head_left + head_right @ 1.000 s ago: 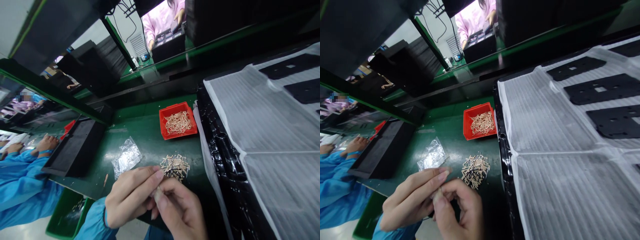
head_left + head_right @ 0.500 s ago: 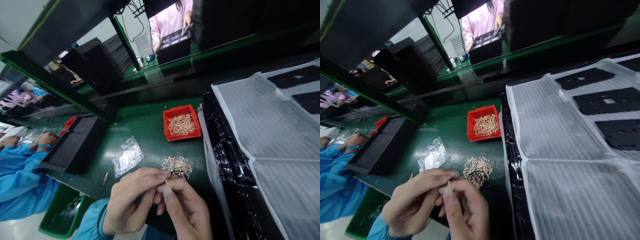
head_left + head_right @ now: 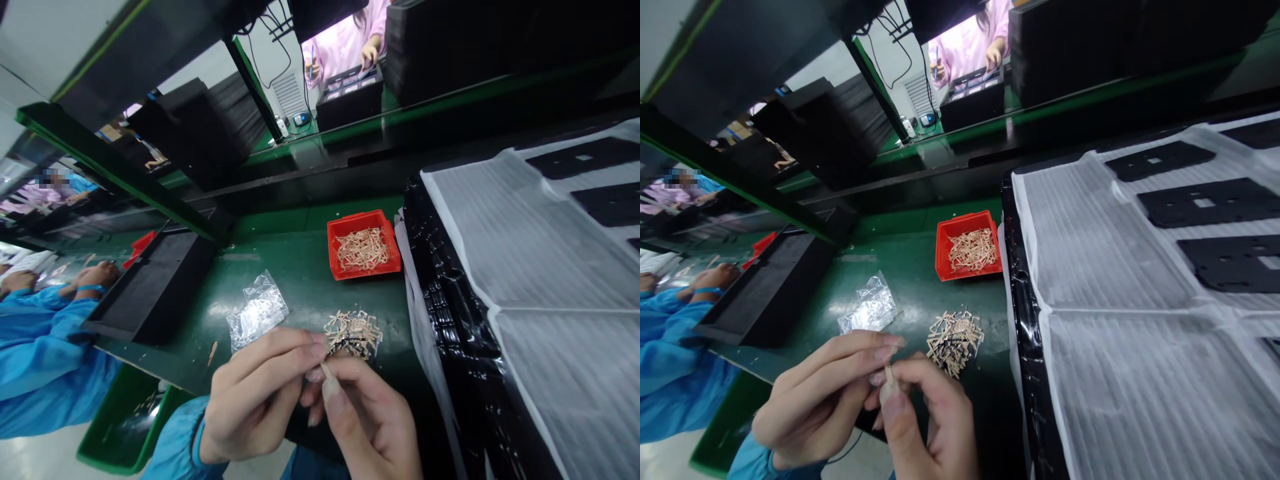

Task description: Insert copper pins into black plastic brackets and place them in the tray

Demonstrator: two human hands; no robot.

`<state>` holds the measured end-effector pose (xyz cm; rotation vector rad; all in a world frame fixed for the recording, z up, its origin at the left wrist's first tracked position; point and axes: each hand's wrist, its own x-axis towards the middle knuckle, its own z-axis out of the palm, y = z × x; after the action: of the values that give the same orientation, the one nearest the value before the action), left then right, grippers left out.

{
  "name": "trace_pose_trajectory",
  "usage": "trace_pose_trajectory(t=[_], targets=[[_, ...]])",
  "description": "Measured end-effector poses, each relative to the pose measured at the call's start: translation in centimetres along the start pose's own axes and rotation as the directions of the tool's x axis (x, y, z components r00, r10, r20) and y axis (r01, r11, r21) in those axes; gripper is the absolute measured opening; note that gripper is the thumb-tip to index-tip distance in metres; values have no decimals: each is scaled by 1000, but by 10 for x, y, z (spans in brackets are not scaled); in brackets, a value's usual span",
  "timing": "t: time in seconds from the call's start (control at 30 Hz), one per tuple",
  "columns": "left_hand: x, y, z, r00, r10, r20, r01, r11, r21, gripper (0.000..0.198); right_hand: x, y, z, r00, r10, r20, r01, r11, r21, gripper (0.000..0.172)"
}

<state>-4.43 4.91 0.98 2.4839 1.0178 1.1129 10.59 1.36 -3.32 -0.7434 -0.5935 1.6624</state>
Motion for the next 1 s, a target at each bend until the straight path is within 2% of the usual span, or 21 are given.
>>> trace_pose_trajectory(t=[0.2,0.37,0.47,0.6,0.8,1.0], targets=[[-2,1,-4,1000,-9,8,8,999,39,52,-1,5,1,1000,-1,-23,2,1000,18,34],[-1,0,-1,999,-46,-2,46,999,6,51,-2,6,2,999,-25,-22,25,1000,5,30],[3,-1,0,995,-96,1,95,993,-71,48,-2,6,2,999,-37,-7,37,999,12,29],[8,-2,-2,994,-105,-8,102,982,-159,41,-1,6,0,999,-31,20,31,999,-12,25],[8,-10,-4,985,-171,-28,149,919,-366,11,3,0,0,1000,-8,29,9,1000,-19,34],[5,-16,-3,979,-204,-4,170,825,-538,17,2,1,1,1000,10,-20,-12,995,-97,40]])
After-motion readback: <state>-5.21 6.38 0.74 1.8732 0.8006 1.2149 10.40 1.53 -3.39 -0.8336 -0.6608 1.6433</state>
